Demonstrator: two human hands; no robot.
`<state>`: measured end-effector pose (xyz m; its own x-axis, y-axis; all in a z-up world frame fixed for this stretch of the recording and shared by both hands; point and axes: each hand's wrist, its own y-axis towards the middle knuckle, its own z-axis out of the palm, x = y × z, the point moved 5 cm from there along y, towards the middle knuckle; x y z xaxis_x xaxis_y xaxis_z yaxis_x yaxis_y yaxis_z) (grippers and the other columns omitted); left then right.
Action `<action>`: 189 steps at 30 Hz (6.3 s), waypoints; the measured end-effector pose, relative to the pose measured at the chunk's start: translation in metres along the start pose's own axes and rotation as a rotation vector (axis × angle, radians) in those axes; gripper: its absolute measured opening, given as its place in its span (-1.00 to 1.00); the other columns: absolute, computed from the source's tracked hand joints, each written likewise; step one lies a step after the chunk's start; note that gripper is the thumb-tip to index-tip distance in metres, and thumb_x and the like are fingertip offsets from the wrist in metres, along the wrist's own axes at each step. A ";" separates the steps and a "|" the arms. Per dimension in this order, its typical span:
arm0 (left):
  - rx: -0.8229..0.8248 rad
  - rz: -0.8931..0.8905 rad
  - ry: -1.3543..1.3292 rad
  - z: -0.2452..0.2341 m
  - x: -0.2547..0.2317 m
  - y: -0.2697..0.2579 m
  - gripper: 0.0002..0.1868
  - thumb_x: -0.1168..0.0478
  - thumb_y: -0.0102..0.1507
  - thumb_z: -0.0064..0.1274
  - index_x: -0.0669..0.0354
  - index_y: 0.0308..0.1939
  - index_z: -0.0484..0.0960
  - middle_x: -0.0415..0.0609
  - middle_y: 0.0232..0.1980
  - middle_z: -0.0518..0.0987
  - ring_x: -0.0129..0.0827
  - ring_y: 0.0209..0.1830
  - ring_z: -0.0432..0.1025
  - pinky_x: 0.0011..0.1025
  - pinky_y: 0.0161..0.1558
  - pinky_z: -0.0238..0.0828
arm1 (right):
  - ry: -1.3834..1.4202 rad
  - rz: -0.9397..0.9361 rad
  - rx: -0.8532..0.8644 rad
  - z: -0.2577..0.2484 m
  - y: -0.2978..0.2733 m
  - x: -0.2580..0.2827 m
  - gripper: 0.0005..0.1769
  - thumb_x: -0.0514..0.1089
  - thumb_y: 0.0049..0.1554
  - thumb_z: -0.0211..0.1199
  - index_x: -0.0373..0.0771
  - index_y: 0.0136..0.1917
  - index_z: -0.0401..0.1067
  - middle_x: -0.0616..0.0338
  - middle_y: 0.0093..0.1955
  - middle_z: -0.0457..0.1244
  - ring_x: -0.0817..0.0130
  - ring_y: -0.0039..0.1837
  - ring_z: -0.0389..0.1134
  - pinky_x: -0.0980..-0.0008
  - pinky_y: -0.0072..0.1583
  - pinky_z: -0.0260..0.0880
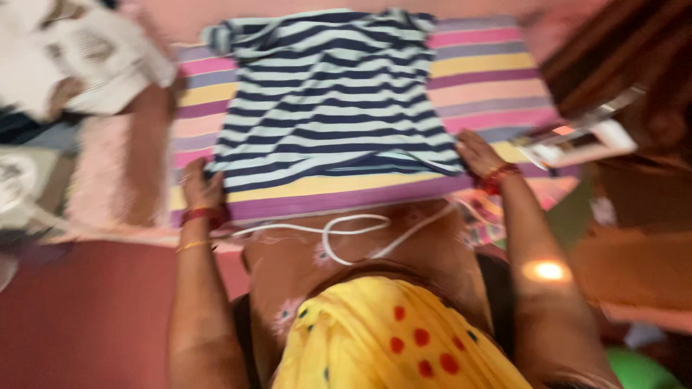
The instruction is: The person irons a striped t-shirt on a colorful striped ironing board. They repeatedly smooth and reposition the shirt, then use a white electric iron to press the fabric until it is flat.
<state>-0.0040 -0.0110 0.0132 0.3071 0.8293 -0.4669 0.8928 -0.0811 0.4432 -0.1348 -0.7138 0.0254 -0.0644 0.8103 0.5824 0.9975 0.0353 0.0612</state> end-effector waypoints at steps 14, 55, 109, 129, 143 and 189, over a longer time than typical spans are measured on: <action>-0.030 -0.430 -0.176 -0.007 -0.002 -0.024 -0.62 0.14 0.23 0.41 0.30 -0.05 0.62 0.11 -0.07 0.64 -0.06 -0.08 0.51 -0.06 0.02 0.48 | -0.263 0.156 -0.484 0.010 -0.017 0.037 -0.59 -0.14 -0.29 0.67 -0.28 -0.31 0.46 -0.08 -0.16 0.28 -0.21 -0.01 0.34 -0.01 0.03 0.37; 0.181 -0.939 -0.919 -0.045 -0.037 -0.055 -0.74 0.13 0.31 0.21 0.14 -0.05 0.51 -0.09 -0.16 0.60 -0.40 -0.34 0.52 -0.27 -0.30 0.62 | -0.309 0.456 -0.223 -0.026 -0.042 -0.007 -0.80 -0.19 -0.03 0.37 -0.27 -0.10 0.53 -0.21 -0.04 0.38 -0.18 0.06 0.40 -0.01 0.12 0.41; 0.004 -0.782 -0.487 -0.065 -0.051 -0.033 -0.74 0.28 0.03 0.45 0.23 -0.47 0.60 -0.09 -0.45 0.63 -0.44 -0.50 0.45 -0.41 -0.37 0.47 | -0.126 0.462 -0.202 -0.026 -0.044 -0.021 -0.69 -0.13 0.00 0.52 -0.39 -0.12 0.51 -0.16 -0.10 0.41 -0.02 -0.06 0.45 0.09 0.12 0.44; 0.288 -0.836 -0.882 -0.009 0.019 -0.026 -0.67 0.21 0.20 0.37 0.36 -0.16 0.57 -0.06 -0.42 0.52 -0.37 -0.57 0.36 -0.36 -0.53 0.30 | 0.430 0.745 -0.117 -0.019 -0.040 -0.019 -0.73 -0.16 0.16 0.36 -0.48 -0.08 0.51 -0.14 -0.25 0.32 -0.01 -0.23 0.36 0.02 -0.17 0.42; 0.020 -0.350 -1.896 -0.216 -0.112 0.178 -0.67 0.10 0.48 -0.04 0.37 0.08 0.51 0.22 0.02 0.63 -0.01 -0.05 0.55 -0.08 0.06 0.56 | 1.611 -0.208 -0.670 -0.262 0.041 0.142 -0.74 -0.23 0.49 0.17 -0.55 0.22 0.33 -0.33 0.12 0.33 -0.08 0.00 0.42 -0.04 0.07 0.57; -0.173 -0.388 -0.010 0.112 -0.001 0.187 -0.62 0.19 -0.06 0.42 0.37 -0.35 0.60 0.29 -0.27 0.57 0.12 -0.30 0.48 -0.10 -0.16 0.45 | 0.848 0.730 -0.399 0.041 0.248 0.000 -0.77 -0.42 0.11 0.16 -0.52 0.04 0.25 0.04 -0.38 0.22 0.31 -0.48 0.26 0.19 -0.45 0.33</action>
<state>0.1991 -0.0886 0.0108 -0.0374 0.7746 -0.6313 0.8746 0.3310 0.3544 0.1142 -0.6808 0.0070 0.3669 -0.0884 0.9261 0.7363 -0.5808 -0.3471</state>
